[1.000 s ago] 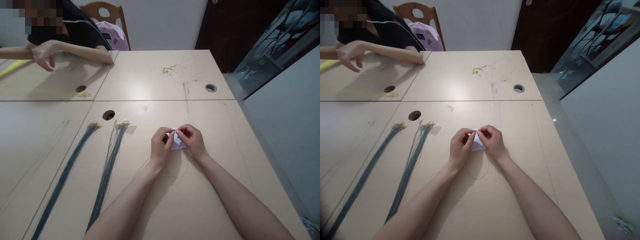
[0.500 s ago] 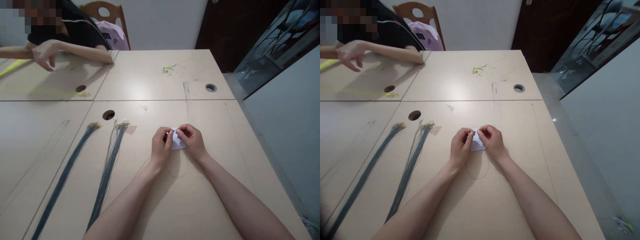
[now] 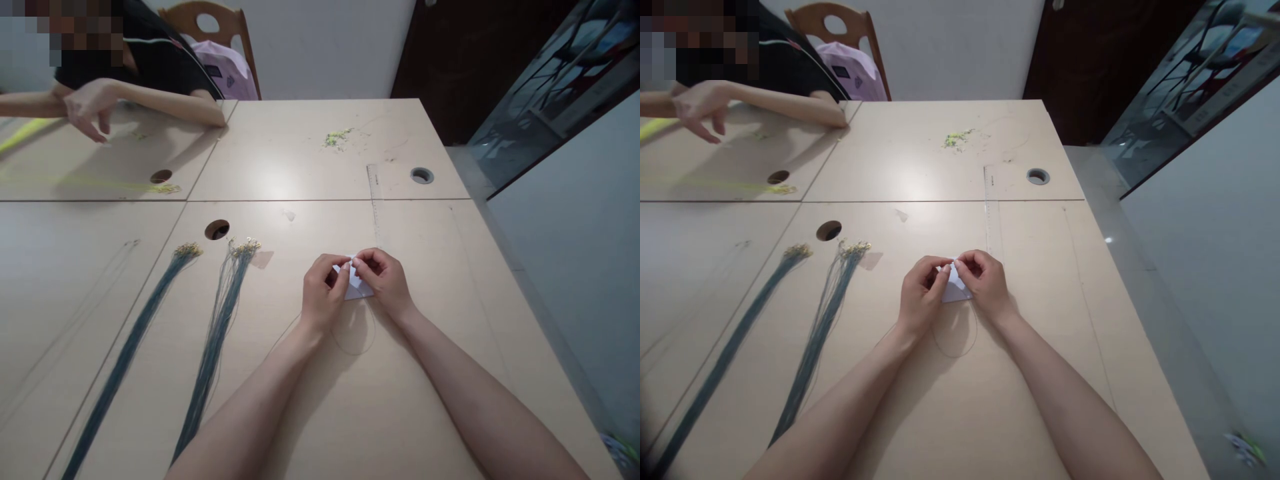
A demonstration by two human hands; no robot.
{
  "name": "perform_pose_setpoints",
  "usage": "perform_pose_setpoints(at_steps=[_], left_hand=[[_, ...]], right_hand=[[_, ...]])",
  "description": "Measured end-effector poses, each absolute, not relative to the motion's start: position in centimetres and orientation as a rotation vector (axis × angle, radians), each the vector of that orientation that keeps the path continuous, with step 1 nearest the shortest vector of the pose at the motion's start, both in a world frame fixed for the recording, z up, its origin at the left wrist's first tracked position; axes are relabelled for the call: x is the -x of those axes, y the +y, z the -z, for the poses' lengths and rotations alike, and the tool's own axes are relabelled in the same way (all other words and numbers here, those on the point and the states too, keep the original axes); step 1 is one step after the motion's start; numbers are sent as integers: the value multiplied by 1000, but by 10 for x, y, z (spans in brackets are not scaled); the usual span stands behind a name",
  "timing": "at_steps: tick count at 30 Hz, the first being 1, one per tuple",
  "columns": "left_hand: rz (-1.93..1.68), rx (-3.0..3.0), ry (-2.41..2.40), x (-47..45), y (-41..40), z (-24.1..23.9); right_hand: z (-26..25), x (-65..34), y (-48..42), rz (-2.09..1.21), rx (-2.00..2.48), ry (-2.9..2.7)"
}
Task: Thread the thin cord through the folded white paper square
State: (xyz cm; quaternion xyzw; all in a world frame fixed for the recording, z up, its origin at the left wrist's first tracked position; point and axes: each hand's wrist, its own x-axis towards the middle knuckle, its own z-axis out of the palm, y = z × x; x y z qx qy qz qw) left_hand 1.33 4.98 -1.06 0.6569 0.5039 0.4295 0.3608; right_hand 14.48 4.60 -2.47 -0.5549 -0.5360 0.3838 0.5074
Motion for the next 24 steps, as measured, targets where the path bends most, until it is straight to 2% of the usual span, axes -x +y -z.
perform_pose_setpoints(at_steps=[24], left_hand=[[-1143,-1655,1329,-12,52,16]], right_hand=[[24,-144,47,-921,1335,-1322]])
